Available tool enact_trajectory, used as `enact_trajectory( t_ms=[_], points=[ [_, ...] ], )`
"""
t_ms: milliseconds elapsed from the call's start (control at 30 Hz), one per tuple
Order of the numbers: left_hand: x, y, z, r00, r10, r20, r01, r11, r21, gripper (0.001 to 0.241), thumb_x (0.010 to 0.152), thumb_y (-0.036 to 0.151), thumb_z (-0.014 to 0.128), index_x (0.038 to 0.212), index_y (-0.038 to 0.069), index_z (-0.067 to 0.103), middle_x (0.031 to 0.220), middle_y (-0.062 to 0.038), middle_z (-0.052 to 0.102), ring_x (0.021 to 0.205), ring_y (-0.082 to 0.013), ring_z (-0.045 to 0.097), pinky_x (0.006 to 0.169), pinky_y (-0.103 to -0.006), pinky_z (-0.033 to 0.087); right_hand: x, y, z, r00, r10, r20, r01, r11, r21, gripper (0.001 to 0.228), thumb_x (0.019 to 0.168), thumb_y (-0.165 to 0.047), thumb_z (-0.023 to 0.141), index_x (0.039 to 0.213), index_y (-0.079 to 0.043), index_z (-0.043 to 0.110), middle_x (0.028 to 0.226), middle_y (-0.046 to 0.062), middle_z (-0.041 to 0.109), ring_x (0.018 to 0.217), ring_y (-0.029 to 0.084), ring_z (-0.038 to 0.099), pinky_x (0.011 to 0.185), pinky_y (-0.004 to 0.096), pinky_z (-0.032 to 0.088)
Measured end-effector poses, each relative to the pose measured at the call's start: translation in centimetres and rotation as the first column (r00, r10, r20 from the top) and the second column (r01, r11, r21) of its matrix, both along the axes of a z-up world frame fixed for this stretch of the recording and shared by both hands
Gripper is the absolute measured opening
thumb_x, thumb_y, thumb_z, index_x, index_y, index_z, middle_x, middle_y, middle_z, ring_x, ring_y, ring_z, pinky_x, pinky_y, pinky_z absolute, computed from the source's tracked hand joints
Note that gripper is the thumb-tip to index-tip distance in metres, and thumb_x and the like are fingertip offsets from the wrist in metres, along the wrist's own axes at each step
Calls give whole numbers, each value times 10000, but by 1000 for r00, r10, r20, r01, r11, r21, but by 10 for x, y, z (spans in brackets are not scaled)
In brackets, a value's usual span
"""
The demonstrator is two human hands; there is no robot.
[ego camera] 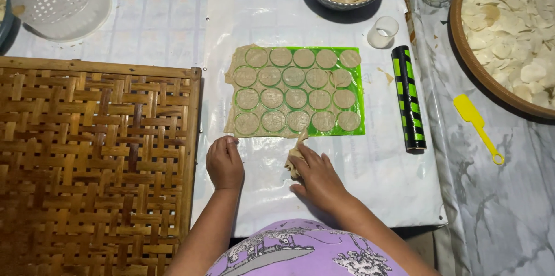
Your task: Cutting small circular pieces from flattened dough and placing them onto a woven tray.
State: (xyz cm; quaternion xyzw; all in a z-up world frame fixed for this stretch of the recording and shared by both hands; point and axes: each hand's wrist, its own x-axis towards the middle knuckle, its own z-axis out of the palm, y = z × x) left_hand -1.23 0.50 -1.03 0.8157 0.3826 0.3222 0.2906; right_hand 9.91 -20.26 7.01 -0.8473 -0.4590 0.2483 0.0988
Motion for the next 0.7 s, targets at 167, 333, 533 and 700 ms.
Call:
enact_trajectory(
  t_ms=[167, 333, 533, 700],
  points=[
    [0, 0, 0, 1000, -1, 2, 1, 1000, -5, 246, 1075, 225, 469, 892, 188, 629, 833, -24, 658, 826, -305, 666, 792, -430, 516, 11, -12, -6, 991, -112, -78, 122, 982, 144, 525, 855, -121, 675, 1368, -211, 612, 1352, 107, 602, 1246, 358, 623, 961, 482, 568],
    [0, 0, 2, 1000, 2, -15, -3, 1000, -27, 247, 1074, 232, 463, 899, 191, 632, 836, -11, 662, 829, -296, 669, 790, -429, 519, 28, -6, -15, 919, -381, -102, 394, 878, 271, 566, 854, -188, 731, 1397, -174, 571, 1302, 129, 652, 1199, 396, 646, 969, 528, 546],
    [0, 1, 9, 1000, 1, 0, -1, 997, -74, 267, 1088, 225, 444, 906, 180, 633, 839, -8, 664, 829, -285, 674, 789, -423, 524, 28, 15, -47, 917, -204, 342, 120, 961, 250, 529, 846, -241, 744, 1358, -211, 616, 1260, 72, 606, 1117, 315, 645, 854, 444, 542],
    [-2, 1, 11, 999, -16, 51, 21, 996, -86, 281, 1090, 213, 430, 901, 171, 634, 781, -16, 639, 786, -281, 666, 760, -412, 526, 22, 38, -32, 927, -226, 300, 80, 900, 429, 512, 814, -111, 752, 1313, -187, 669, 1236, 106, 626, 1134, 344, 639, 922, 447, 535]
  ],
)
